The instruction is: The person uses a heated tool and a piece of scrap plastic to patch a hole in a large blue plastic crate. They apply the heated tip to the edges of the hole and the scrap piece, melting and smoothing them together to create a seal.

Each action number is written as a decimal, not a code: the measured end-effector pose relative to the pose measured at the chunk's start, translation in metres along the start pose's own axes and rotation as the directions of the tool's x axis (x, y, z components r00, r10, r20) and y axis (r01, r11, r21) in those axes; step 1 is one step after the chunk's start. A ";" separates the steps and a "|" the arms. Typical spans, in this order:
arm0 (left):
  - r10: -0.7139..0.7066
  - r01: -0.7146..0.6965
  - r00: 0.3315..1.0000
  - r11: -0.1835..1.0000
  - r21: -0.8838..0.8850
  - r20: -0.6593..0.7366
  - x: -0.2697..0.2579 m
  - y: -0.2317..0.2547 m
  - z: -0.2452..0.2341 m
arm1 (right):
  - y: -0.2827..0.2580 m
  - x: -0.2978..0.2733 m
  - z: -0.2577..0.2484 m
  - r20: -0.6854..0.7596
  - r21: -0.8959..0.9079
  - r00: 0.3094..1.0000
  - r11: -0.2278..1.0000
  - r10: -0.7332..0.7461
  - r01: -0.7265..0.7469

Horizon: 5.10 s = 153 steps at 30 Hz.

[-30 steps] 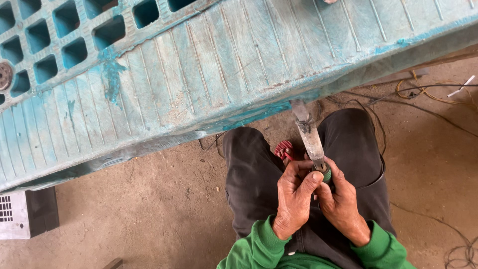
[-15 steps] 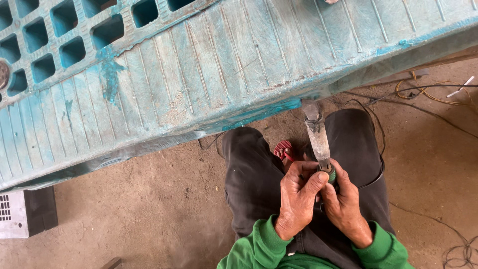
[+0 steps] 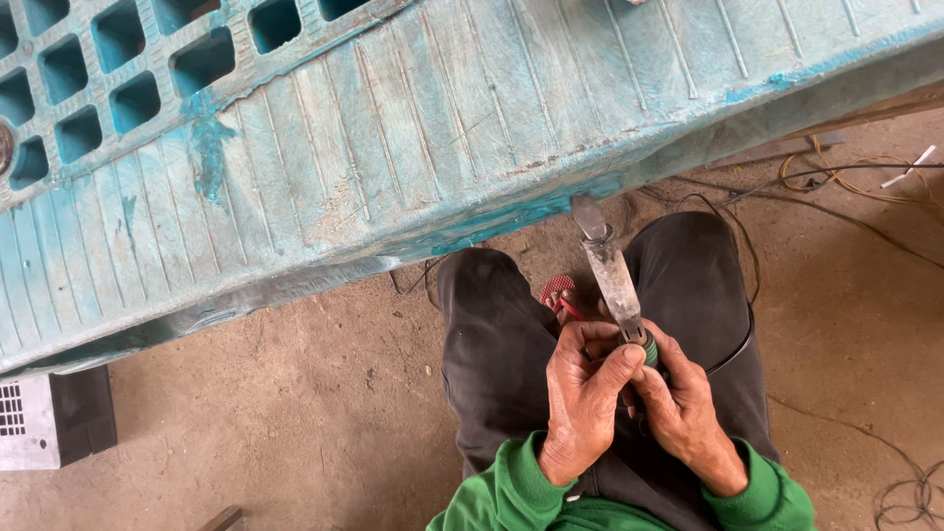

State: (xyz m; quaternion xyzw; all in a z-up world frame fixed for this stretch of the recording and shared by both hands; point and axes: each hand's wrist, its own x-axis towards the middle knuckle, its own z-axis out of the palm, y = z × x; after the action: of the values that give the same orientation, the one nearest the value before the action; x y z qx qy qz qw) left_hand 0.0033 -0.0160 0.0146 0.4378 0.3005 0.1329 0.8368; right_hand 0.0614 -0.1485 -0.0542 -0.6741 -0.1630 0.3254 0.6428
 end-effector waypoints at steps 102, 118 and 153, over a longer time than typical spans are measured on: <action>0.002 0.112 0.937 0.946 -0.305 0.350 0.025 -0.035 0.048 | -0.134 0.019 -0.093 0.087 -0.796 0.994 0.594 -0.071 0.112; 0.069 0.019 0.952 0.959 -0.283 0.298 0.022 -0.035 0.042 | -0.135 0.025 -0.087 0.140 -0.843 0.988 0.514 -0.070 0.156; 0.138 0.001 0.924 0.932 -0.362 0.357 0.040 -0.046 0.058 | -0.162 0.025 -0.087 0.176 -0.946 0.939 0.211 -0.296 0.244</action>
State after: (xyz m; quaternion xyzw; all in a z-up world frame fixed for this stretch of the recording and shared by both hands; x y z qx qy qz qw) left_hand 0.0686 -0.0611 -0.0129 0.3068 0.0895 0.1281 0.9389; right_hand 0.1683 -0.1791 0.0948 -0.8910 -0.4265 0.0287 0.1531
